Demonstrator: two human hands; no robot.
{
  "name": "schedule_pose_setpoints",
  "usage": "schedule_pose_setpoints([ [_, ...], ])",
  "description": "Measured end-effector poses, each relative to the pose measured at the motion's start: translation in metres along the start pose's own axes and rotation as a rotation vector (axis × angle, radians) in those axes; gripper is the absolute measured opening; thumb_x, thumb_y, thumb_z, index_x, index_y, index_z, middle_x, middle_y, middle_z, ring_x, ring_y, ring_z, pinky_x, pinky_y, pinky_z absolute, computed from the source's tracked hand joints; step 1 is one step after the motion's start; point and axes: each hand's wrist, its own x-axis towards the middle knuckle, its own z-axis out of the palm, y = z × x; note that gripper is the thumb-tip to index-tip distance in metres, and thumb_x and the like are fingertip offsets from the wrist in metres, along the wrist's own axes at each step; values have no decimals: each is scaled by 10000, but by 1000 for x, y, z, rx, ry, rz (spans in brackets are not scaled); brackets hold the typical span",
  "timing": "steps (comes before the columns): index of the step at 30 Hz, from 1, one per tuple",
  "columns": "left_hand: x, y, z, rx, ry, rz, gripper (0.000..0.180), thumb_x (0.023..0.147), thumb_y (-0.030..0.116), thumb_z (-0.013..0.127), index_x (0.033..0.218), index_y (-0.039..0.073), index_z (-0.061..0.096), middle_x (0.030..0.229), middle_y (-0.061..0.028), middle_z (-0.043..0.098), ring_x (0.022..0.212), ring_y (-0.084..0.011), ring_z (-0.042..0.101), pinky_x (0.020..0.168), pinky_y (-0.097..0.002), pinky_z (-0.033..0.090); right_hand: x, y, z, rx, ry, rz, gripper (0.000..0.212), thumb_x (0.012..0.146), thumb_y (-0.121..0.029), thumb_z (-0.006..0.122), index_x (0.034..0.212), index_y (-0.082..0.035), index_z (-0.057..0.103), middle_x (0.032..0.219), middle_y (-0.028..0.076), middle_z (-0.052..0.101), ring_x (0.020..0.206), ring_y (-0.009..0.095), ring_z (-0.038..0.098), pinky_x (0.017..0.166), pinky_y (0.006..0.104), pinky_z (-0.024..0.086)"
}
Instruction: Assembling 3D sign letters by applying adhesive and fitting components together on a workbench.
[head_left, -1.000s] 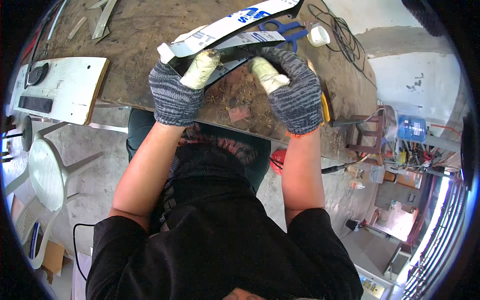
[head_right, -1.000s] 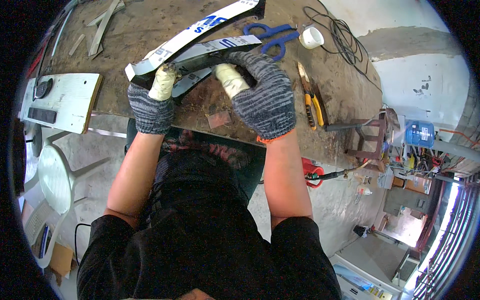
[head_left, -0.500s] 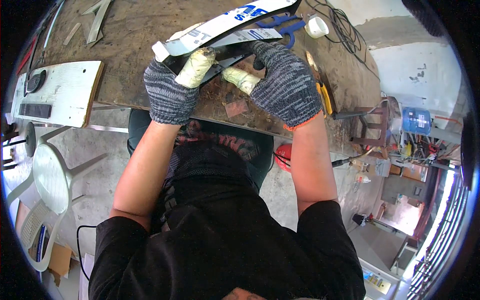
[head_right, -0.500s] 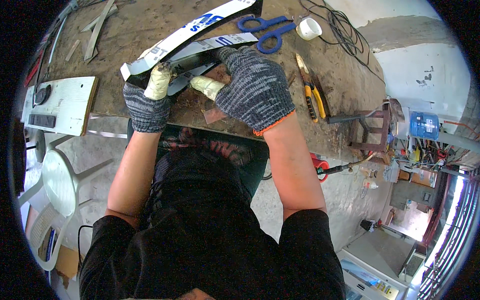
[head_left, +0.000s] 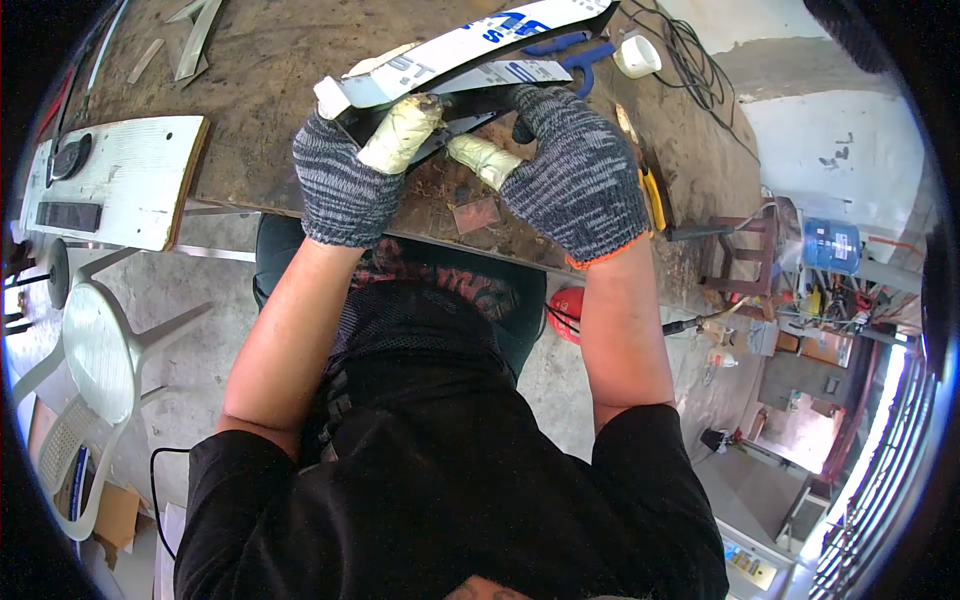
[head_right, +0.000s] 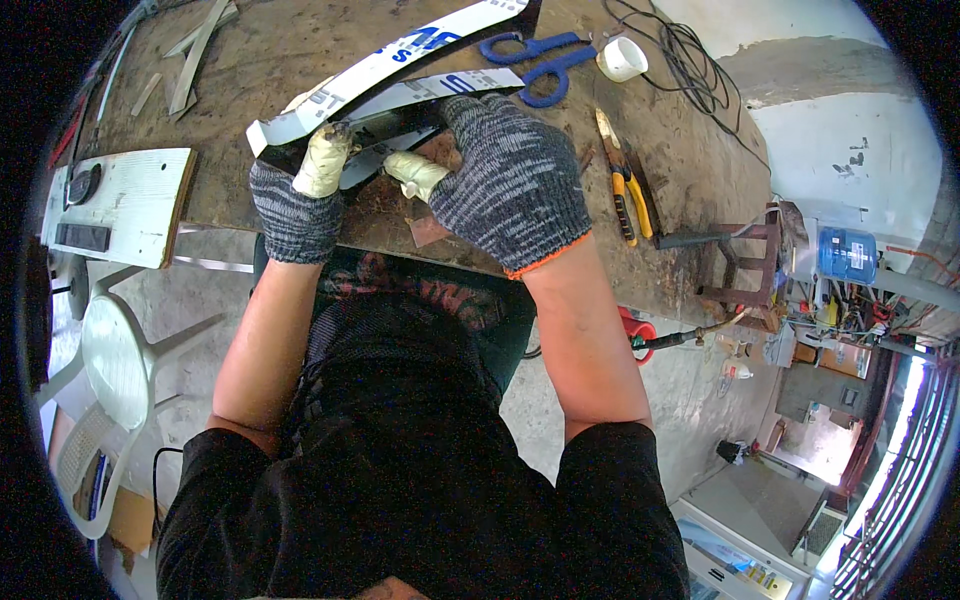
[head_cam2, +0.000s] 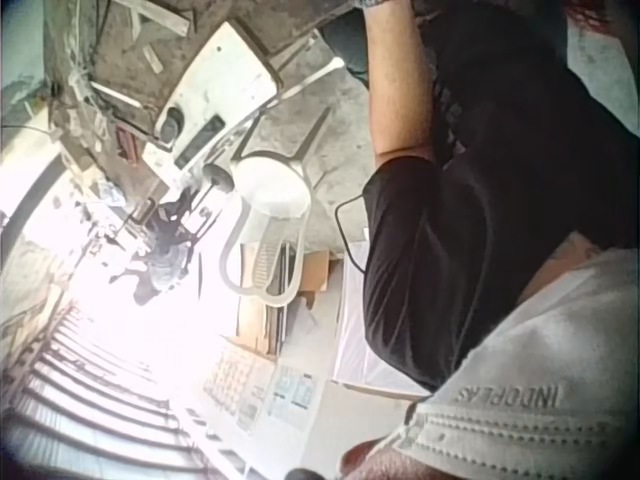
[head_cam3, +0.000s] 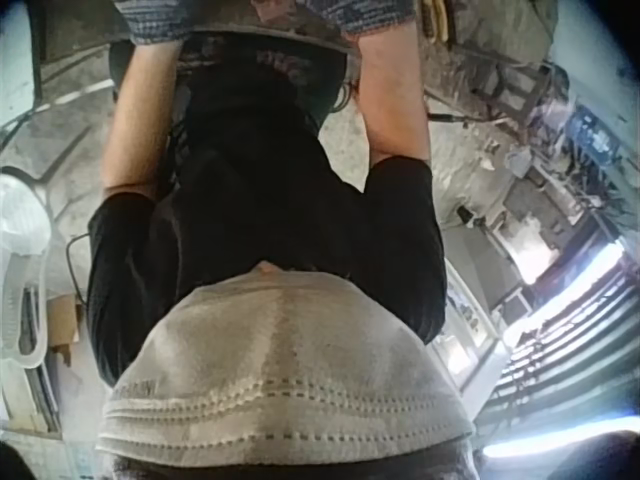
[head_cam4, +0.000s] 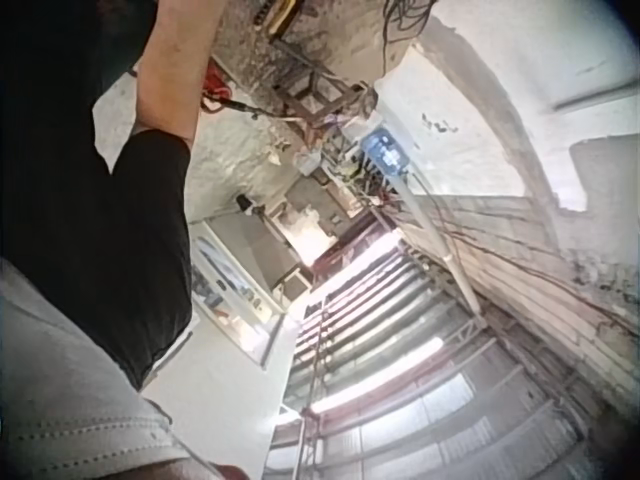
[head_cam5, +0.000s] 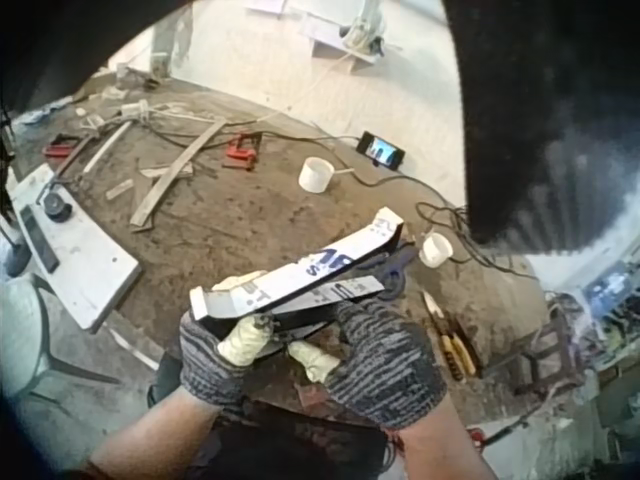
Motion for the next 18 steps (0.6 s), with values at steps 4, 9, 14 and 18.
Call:
schedule_pose_setpoints([
  [4,0,-3,-1,15,-13,50,395,872,166,728,1201,-16,609,1066,-89,675,950,-142,620,856,-294,508,-3,2,-3,1,5,-21,537,707,-406,823,1052,-20,679,961,168,697,887,306,686,797,375,545],
  [9,0,-4,-1,-38,13,32,396,865,177,736,1190,-16,617,1051,-83,678,939,-141,620,854,-290,505,-3,3,-1,110,-64,37,635,607,-439,844,1044,-10,674,980,210,671,927,361,650,841,434,518],
  [14,1,-4,-1,71,18,34,407,854,182,748,1183,-20,620,1047,-81,680,939,-140,621,852,-293,505,-4,6,2,76,3,-29,597,634,-435,840,1043,-28,684,948,175,686,888,324,668,806,396,533],
  [18,3,-6,-3,63,3,10,424,842,178,760,1187,-24,618,1054,-86,680,943,-141,622,857,-295,504,-1,1,-4,64,-124,100,531,713,-429,812,1053,-39,691,871,138,698,791,282,681,741,363,547],
])
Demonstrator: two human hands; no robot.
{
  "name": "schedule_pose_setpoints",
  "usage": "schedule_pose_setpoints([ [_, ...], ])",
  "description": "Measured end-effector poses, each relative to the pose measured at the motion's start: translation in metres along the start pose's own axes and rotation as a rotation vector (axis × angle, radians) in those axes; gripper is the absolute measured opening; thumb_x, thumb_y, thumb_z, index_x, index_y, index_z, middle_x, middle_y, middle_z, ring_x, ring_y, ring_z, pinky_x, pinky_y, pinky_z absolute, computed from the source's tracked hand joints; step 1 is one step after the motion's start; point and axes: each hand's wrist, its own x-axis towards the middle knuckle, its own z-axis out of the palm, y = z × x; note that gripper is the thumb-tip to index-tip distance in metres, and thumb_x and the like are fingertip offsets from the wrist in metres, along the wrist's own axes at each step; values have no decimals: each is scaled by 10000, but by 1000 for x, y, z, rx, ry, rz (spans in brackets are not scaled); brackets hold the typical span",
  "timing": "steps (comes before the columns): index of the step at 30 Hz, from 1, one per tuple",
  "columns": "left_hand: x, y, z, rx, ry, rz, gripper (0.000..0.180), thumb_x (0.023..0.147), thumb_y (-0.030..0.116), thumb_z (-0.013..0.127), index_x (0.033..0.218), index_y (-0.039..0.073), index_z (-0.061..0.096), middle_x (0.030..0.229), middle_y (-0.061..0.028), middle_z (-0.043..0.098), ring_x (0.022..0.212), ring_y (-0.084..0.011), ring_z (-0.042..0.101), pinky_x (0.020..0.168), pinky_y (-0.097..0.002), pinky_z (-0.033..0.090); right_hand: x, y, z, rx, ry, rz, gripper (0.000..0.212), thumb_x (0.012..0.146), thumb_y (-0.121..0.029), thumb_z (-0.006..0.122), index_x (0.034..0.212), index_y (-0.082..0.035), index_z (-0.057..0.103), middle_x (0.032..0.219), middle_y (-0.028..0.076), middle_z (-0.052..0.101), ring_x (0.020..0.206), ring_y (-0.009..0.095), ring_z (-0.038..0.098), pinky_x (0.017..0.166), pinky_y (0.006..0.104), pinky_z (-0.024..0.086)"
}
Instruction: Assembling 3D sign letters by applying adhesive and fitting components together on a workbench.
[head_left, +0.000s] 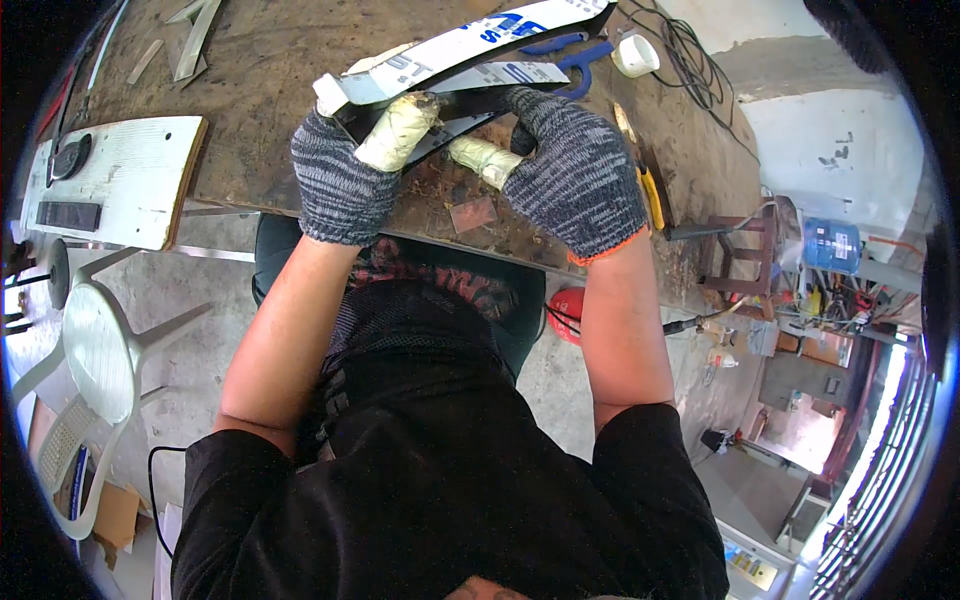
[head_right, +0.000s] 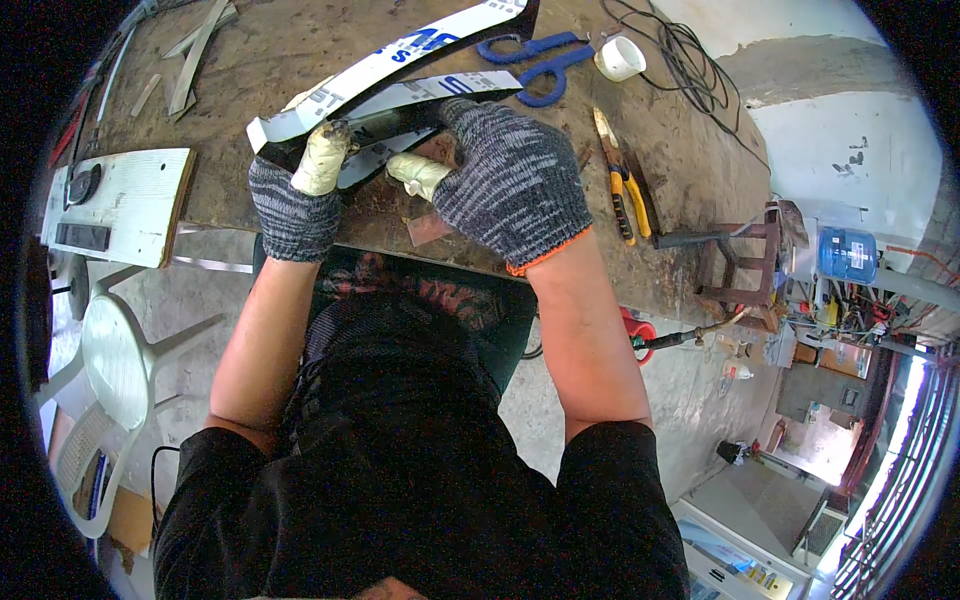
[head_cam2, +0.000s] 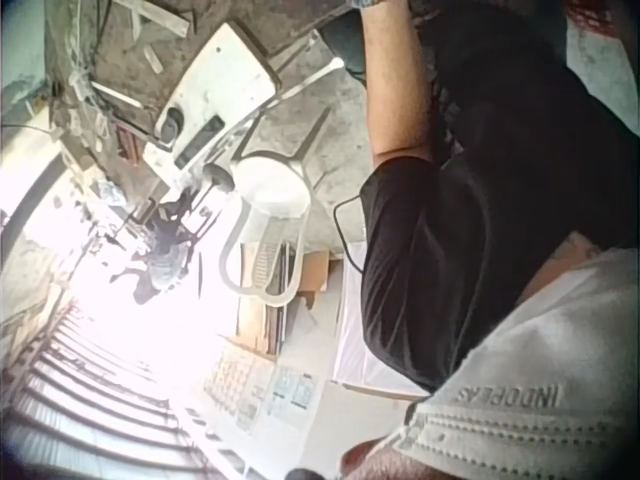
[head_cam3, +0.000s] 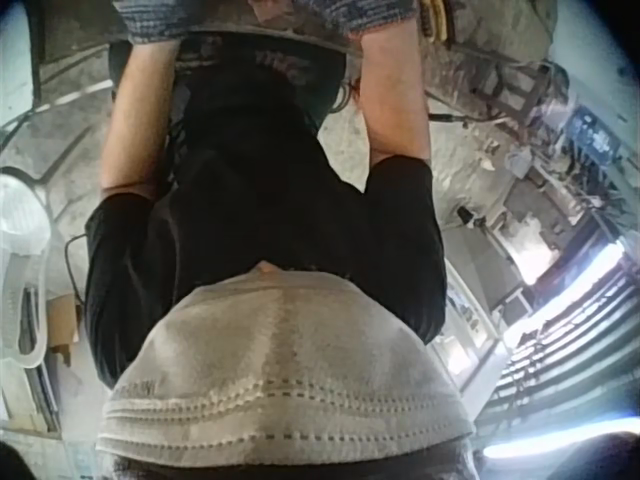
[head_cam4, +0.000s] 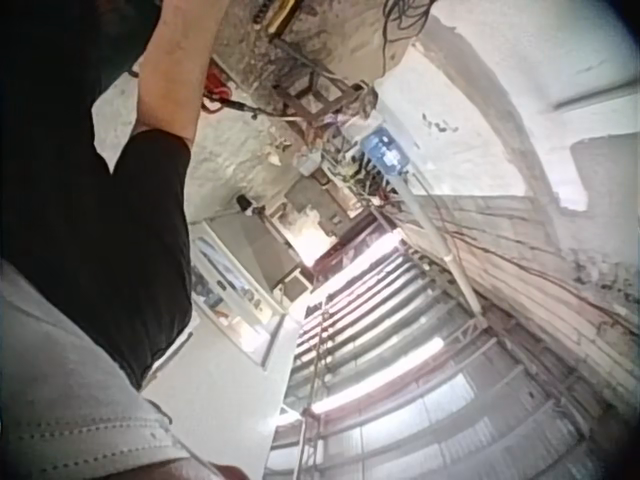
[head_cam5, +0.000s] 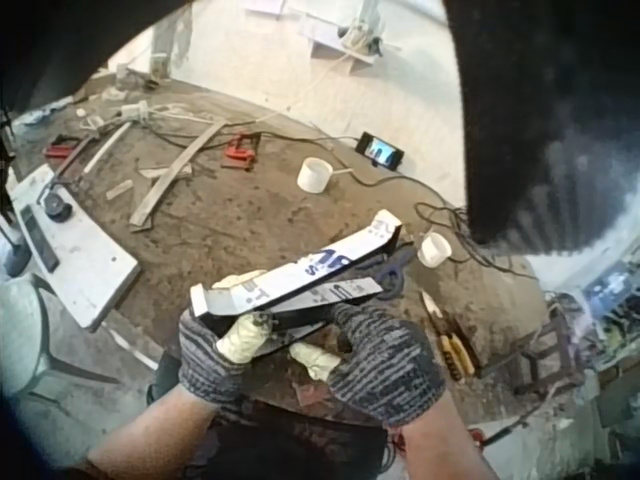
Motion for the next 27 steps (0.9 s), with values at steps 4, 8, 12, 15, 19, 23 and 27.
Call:
schedule_pose_setpoints([
  [4,-1,2,2,-66,11,3,438,839,179,763,1196,-25,612,1065,-93,678,955,-141,622,860,-297,505,-1,1,-1,-55,-54,33,549,698,-422,826,1071,-44,688,809,126,690,741,267,676,705,367,543],
  [8,-2,0,1,-33,40,-27,446,841,187,762,1201,-26,605,1075,-96,676,970,-146,622,862,-303,509,-7,5,-2,31,104,-63,562,703,-385,837,1119,-47,671,756,107,674,691,223,655,668,347,537],
  [12,-2,-6,-2,-34,54,-43,447,843,203,762,1194,-26,607,1062,-94,677,945,-146,627,847,-306,516,-13,6,-10,78,31,36,578,718,-369,834,1162,-44,655,756,93,669,662,165,624,647,322,532],
  [15,-2,0,0,-112,39,-105,444,851,217,755,1191,-28,607,1046,-96,677,928,-141,627,831,-307,520,-17,14,-10,72,19,29,569,722,-344,838,1166,-40,653,761,88,668,667,146,616,640,308,527],
  [19,-2,-2,-4,-42,92,-112,385,882,239,723,1153,-16,628,994,-83,684,878,-132,631,767,-298,529,-22,15,-11,76,-8,145,554,726,-335,839,1163,-47,658,757,79,665,668,145,613,642,298,525],
  [23,2,1,-3,-300,153,-226,389,894,303,702,1136,13,607,985,-91,654,871,-165,634,756,-343,564,-33,27,-10,199,78,119,548,727,-366,832,1163,-79,666,771,94,677,686,174,641,661,318,530],
  [27,6,3,-2,-368,115,-284,485,901,338,682,1222,18,510,1119,-148,590,959,-251,625,803,-435,588,-37,23,-7,171,133,101,544,732,-409,814,1154,-96,672,792,111,683,715,218,663,687,347,539],
])
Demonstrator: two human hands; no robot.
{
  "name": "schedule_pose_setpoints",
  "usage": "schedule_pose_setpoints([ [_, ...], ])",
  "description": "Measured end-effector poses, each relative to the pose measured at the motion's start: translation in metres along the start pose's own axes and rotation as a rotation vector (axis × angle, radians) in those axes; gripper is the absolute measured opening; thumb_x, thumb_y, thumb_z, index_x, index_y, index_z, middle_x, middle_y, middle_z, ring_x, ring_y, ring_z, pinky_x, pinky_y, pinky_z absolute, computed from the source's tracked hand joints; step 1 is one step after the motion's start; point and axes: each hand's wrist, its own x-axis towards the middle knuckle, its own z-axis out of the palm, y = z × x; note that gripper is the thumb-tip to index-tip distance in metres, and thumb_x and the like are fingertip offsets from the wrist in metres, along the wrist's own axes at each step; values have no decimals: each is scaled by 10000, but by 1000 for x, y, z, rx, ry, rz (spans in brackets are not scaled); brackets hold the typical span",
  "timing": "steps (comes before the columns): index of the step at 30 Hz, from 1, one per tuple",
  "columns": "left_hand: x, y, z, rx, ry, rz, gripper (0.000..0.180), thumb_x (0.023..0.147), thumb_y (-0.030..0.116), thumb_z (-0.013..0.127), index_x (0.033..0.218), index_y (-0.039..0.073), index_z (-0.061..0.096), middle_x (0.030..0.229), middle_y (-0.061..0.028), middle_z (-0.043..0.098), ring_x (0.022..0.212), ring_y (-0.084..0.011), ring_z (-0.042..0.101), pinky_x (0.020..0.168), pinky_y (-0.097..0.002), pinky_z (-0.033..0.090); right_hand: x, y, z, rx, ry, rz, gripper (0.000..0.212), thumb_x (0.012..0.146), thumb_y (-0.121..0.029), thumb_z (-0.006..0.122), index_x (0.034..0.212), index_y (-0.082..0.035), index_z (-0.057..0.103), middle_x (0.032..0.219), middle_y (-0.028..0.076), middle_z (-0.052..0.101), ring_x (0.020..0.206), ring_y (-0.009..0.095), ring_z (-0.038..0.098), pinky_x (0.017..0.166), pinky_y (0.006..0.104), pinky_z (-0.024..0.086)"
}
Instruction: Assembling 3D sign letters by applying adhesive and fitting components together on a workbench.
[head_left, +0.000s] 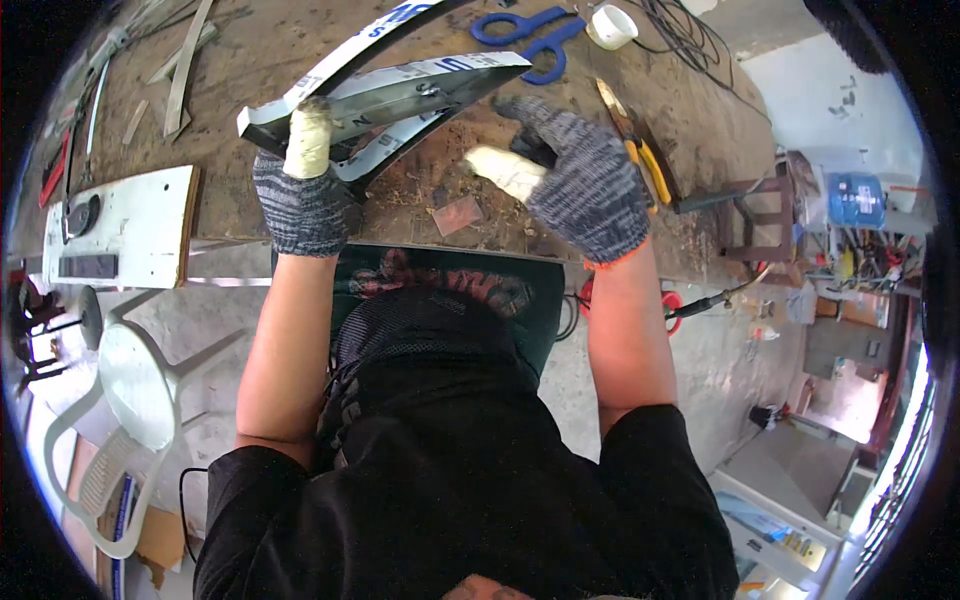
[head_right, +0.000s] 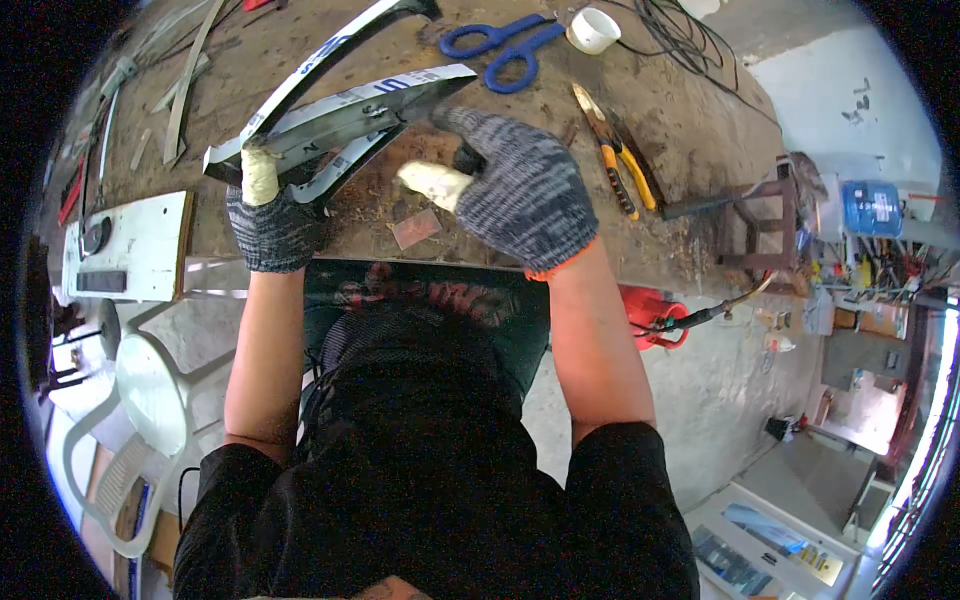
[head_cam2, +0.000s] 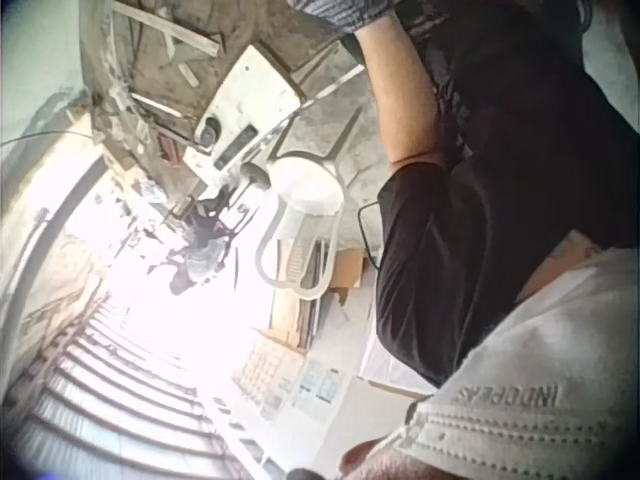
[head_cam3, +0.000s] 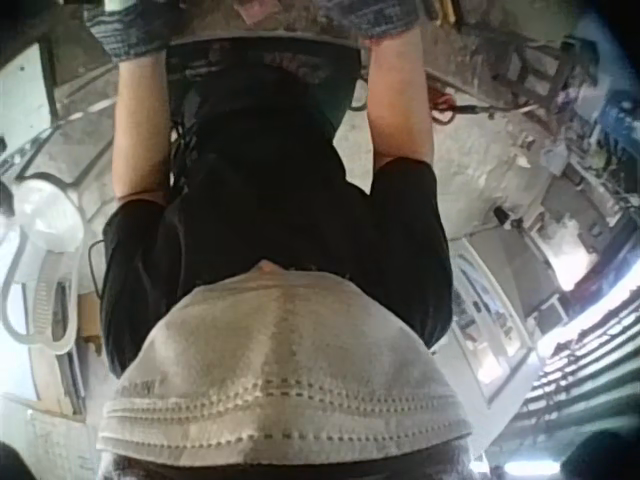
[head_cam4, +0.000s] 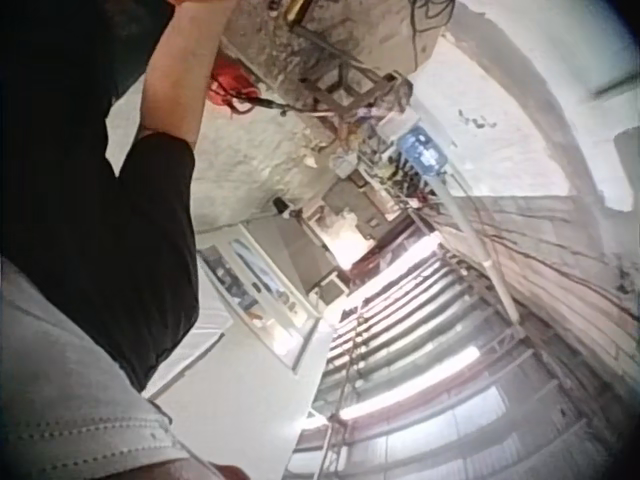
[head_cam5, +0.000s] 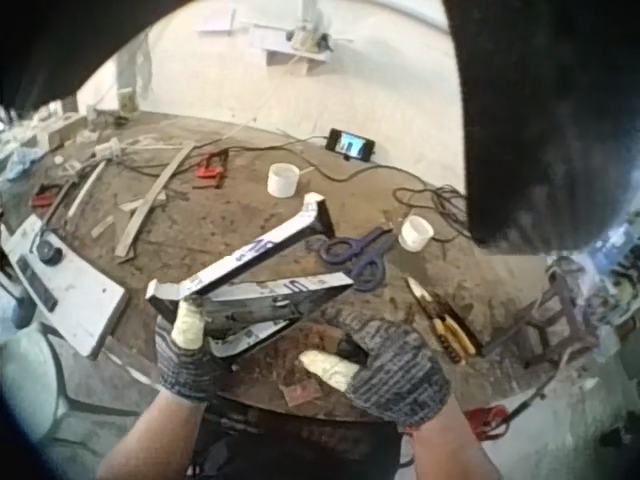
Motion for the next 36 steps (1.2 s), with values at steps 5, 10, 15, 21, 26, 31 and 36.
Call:
schedule_pose_setpoints([
  [5,3,-5,-7,28,-87,-27,531,896,370,682,1240,10,498,1153,-151,579,983,-260,621,833,-439,581,7,7,9,27,-79,-19,484,774,-413,767,1113,-79,681,948,173,690,842,330,671,756,405,538],
  [10,1,-10,-8,124,-83,29,468,894,319,692,1212,14,534,1090,-108,609,945,-218,625,807,-413,580,3,23,19,79,-13,-57,327,880,-322,658,1095,-78,686,990,175,689,919,335,660,812,404,524],
  [15,3,-10,-5,341,5,74,392,872,247,720,1163,24,582,1018,-77,633,888,-187,625,777,-365,565,1,31,28,18,-70,-70,338,891,-356,632,1107,-103,691,1072,156,681,965,328,655,852,408,514],
  [21,3,-12,0,268,-34,52,376,877,242,713,1149,15,589,1027,-74,639,888,-173,624,778,-337,551,2,41,37,-6,-62,-125,354,889,-396,598,1126,-148,686,1056,146,684,939,338,651,843,437,513],
  [26,-6,-6,10,343,-90,84,380,888,242,705,1171,15,596,1036,-67,643,894,-159,620,785,-327,543,-2,45,35,-84,-31,-210,334,899,-395,563,1132,-191,687,1015,136,695,862,337,664,767,460,527],
  [31,-1,-13,2,398,-97,112,359,902,243,697,1170,17,621,1022,-38,655,874,-124,604,782,-288,502,-2,47,30,-285,-56,-384,296,896,-347,565,1076,-155,700,861,127,693,730,319,655,626,455,518],
  [36,-3,-9,6,444,-65,56,350,905,239,693,1165,14,628,1002,-37,659,856,-119,598,768,-287,498,-3,58,34,-379,-13,-515,255,886,-268,566,1052,-135,707,729,126,655,621,310,618,545,439,491],
])
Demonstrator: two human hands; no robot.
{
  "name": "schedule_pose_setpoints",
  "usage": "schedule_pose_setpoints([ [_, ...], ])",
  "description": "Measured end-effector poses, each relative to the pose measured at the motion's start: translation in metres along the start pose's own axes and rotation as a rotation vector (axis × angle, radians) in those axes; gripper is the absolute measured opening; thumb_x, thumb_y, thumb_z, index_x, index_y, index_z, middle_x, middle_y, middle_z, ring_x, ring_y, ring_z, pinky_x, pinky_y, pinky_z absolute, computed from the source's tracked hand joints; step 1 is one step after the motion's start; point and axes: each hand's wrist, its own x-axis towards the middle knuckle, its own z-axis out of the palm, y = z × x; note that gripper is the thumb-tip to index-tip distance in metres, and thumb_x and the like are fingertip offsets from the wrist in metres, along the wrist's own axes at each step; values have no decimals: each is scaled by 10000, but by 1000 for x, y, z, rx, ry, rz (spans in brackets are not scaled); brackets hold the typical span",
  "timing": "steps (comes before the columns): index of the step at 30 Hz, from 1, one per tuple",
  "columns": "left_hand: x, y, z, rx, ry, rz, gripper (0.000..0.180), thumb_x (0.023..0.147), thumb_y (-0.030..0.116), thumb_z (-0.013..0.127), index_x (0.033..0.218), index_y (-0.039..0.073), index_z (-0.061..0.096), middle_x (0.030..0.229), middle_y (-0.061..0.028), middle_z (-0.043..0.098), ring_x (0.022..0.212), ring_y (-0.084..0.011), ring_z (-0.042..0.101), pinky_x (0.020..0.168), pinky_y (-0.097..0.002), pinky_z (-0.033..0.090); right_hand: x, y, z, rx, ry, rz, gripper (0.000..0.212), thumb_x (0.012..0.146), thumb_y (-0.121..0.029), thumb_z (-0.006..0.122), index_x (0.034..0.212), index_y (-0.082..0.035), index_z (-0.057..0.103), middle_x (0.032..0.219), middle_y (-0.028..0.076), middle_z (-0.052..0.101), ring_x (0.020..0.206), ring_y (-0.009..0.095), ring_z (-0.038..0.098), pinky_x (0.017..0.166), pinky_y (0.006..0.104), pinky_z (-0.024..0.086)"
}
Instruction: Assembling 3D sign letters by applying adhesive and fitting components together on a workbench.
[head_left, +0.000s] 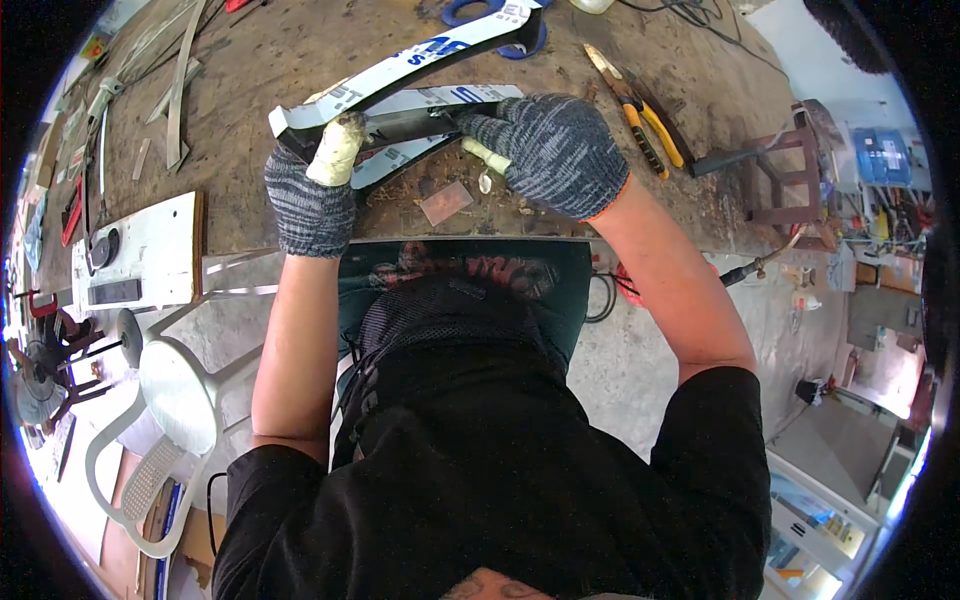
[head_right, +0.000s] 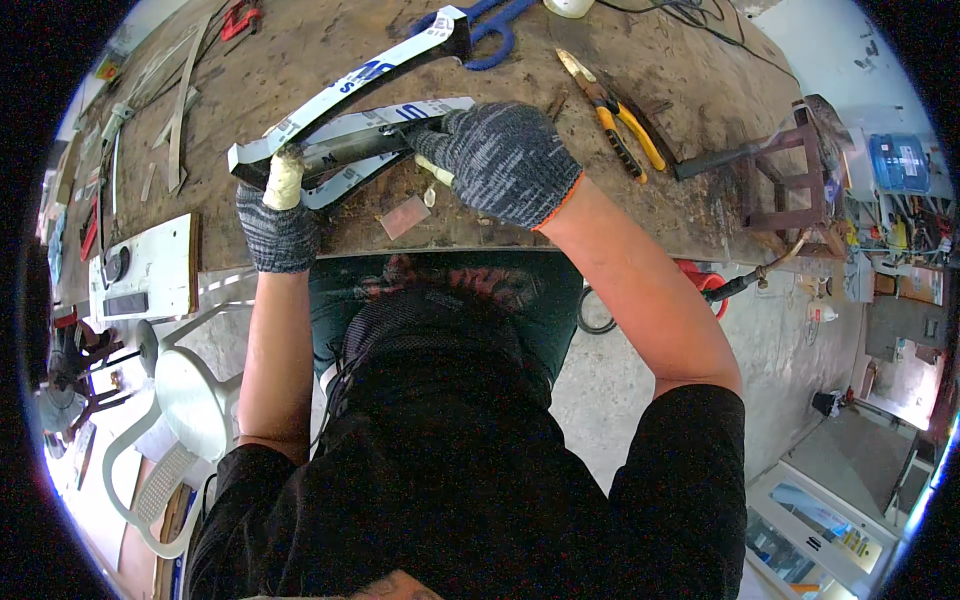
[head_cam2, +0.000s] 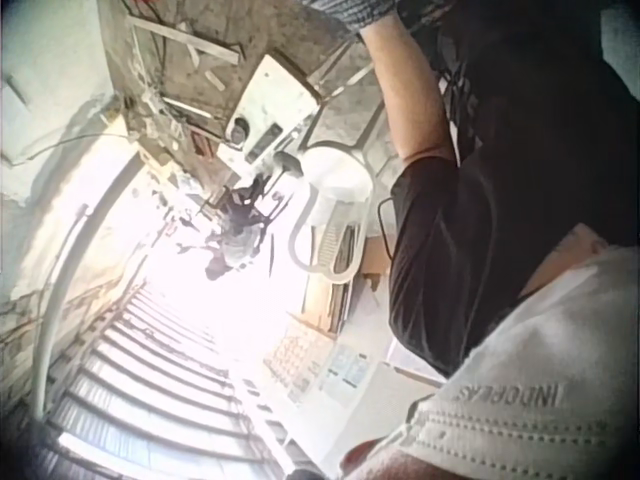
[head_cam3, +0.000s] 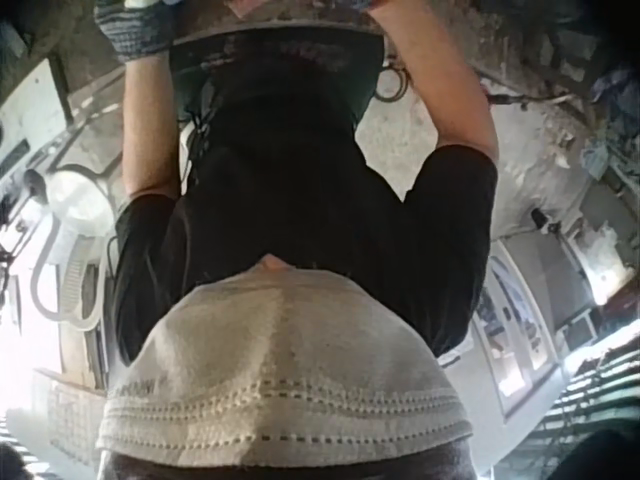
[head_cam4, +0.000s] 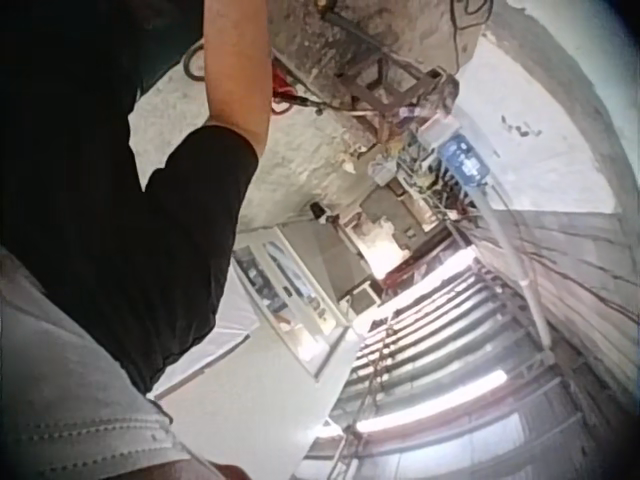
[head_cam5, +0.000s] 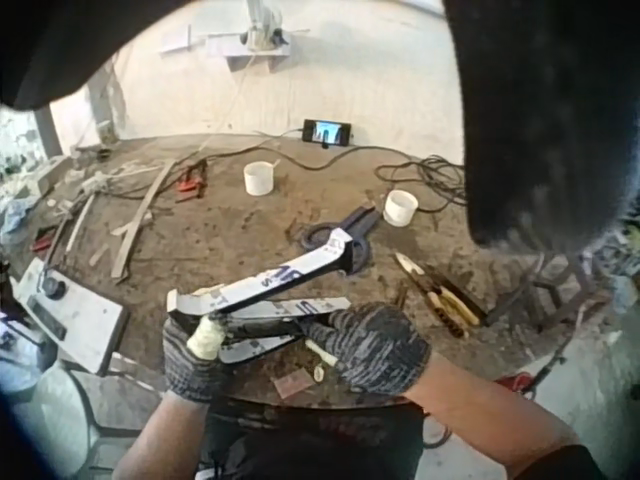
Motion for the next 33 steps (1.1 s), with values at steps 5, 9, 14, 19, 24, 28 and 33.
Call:
schedule_pose_setpoints([
  [5,4,-2,-3,40,20,-26,352,907,249,689,1160,14,621,964,-29,657,845,-122,594,760,-275,489,1,-1,-3,-72,40,-23,230,890,-226,566,1046,-142,713,753,115,671,663,294,635,575,417,506],
  [9,7,-7,-7,-68,21,-39,355,908,251,688,1162,15,616,962,-28,655,843,-120,592,759,-276,491,-3,-4,-8,77,21,138,306,798,-185,699,1099,-132,705,997,96,706,895,236,673,800,321,535],
  [14,4,-4,-4,-75,20,4,372,898,254,702,1164,7,619,975,-33,659,849,-116,596,769,-282,501,2,-21,-7,422,186,366,232,841,-163,714,1056,-76,715,997,118,713,902,244,685,822,337,534],
  [19,0,-5,-3,-84,-10,23,401,879,253,724,1175,2,622,1005,-48,673,867,-122,608,791,-287,503,16,-33,-1,508,235,454,209,852,-149,711,1036,-50,720,970,138,719,875,235,695,797,333,532],
  [24,-1,-4,-3,-35,-3,34,409,874,258,730,1173,-1,624,1002,-56,684,877,-123,616,802,-293,505,15,-36,1,523,165,472,223,848,-152,708,1048,-56,719,980,146,714,876,262,692,797,349,532],
  [28,0,-6,-6,-28,-3,13,402,872,257,730,1162,-2,629,979,-60,690,861,-119,620,794,-293,508,17,-45,-7,370,160,411,278,835,-153,705,1101,-73,701,988,146,707,874,287,687,794,364,535],
  [33,2,-12,-11,37,-14,29,380,876,250,725,1146,-1,635,945,-56,695,836,-114,623,776,-290,512,14,-53,-5,443,154,455,337,820,-169,717,1147,-93,684,981,149,703,866,304,681,789,374,536],
])
